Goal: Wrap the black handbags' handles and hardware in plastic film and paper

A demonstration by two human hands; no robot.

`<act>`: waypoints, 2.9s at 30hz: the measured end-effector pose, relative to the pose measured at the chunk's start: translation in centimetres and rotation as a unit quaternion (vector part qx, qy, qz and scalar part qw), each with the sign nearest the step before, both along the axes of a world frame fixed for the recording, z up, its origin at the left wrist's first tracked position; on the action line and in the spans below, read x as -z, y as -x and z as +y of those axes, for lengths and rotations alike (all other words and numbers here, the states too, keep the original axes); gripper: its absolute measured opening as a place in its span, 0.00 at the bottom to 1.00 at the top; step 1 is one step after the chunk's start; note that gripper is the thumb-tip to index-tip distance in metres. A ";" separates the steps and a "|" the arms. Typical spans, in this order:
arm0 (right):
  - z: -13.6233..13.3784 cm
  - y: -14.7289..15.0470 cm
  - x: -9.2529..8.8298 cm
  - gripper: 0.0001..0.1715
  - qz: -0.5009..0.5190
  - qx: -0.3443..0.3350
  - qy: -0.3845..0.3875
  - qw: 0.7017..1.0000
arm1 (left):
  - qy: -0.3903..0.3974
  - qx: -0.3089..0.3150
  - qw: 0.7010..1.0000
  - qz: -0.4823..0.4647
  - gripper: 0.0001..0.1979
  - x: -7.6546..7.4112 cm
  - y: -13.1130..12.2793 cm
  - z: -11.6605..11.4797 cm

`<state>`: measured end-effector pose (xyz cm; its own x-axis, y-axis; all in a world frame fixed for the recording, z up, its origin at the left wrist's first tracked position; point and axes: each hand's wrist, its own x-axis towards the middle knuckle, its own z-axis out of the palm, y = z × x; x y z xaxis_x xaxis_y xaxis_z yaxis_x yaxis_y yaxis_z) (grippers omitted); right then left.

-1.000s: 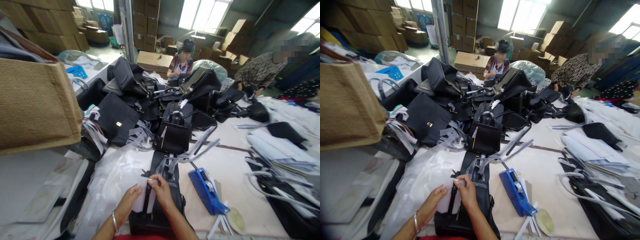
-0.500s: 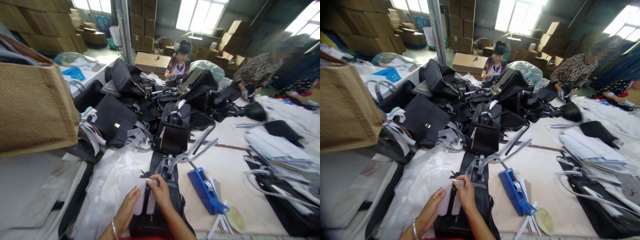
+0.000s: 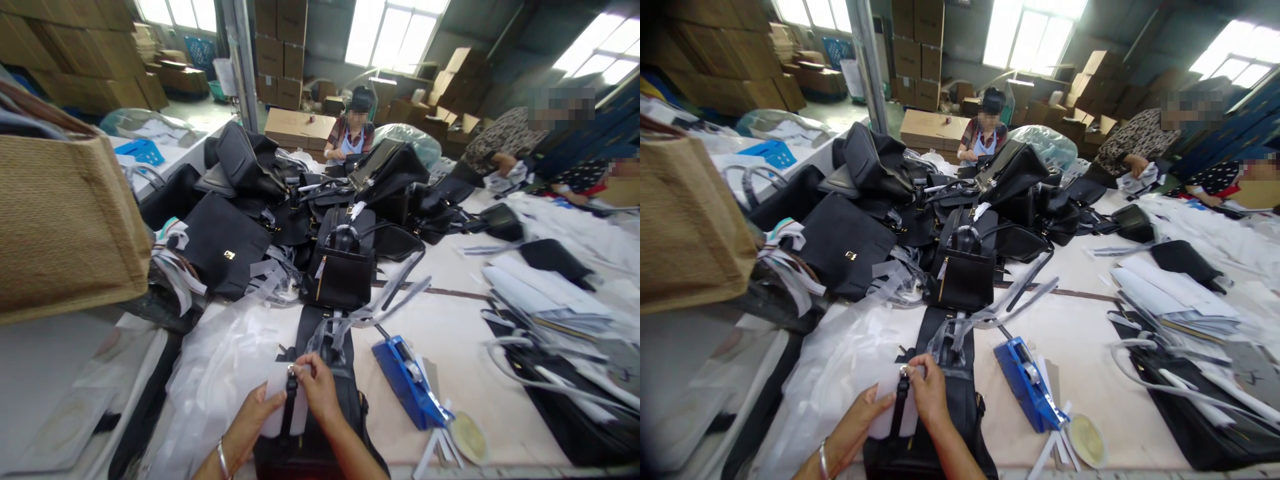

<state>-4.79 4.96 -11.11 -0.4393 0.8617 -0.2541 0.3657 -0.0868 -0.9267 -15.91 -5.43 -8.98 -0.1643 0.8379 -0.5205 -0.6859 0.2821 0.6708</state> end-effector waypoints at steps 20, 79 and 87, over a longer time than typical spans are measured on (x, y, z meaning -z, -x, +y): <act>-0.1 -0.2 -0.1 0.07 0.004 0.025 -0.007 1.000 | 0.063 0.033 0.994 0.079 0.25 1.5 0.6 1.4; 0.6 -2.7 3.0 0.17 -0.023 -0.019 0.039 0.999 | 0.062 0.045 0.983 0.166 0.24 3.6 -4.1 1.2; 1.1 -2.9 2.2 0.16 -0.068 -0.020 -0.006 0.997 | 0.058 0.057 0.973 0.216 0.25 2.8 -3.7 1.9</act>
